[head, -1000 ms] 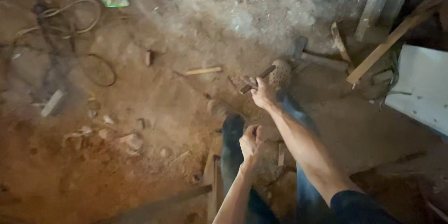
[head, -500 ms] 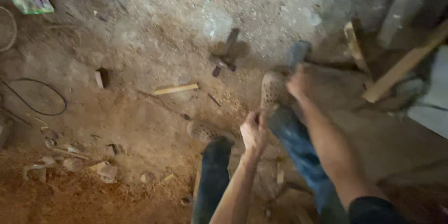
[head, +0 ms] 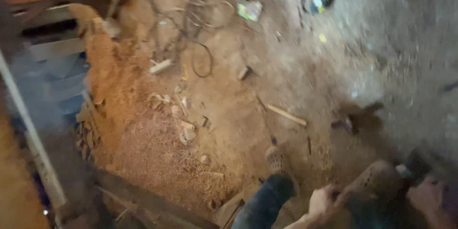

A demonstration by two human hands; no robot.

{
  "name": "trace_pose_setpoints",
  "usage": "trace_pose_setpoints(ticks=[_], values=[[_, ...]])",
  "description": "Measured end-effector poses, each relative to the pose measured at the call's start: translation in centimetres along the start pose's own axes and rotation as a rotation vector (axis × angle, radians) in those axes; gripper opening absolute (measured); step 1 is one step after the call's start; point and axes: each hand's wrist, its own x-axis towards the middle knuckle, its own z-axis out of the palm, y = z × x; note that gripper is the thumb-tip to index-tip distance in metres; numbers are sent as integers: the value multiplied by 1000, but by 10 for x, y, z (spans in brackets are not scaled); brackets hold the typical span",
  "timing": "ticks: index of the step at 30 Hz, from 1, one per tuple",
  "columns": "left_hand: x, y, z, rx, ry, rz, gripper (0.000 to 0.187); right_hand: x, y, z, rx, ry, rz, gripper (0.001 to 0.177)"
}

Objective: The person uses a hand plane and a hammer to shape and smooth a long wooden plank on a workbench. They repeatedly plane the wood, then use the hammer to tap along the plank, and continue planing.

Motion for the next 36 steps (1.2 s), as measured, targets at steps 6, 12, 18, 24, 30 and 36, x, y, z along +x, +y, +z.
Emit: trace_pose_setpoints(ticks=[6,12,18,24,30,36], values=[[-65,3,-65,65,104,-27,27,-91,-106,-115,-3,-48,-220,41],[-126,78,-163,-141,107,-23,28,-214,-214,-243,55,-133,-504,37],[-215,139,-256,-260,623,388,24,-370,-269,-322,121,-238,-788,34],[-330,122,-375,-556,961,364,16,-516,-340,-380,274,-448,-1144,29],[-457,63,-499,-317,1803,400,21,-711,-443,-390,453,-760,-1574,22],[-534,-28,-566,-110,2316,-279,70,-873,-499,-357,363,-976,-1720,17]])
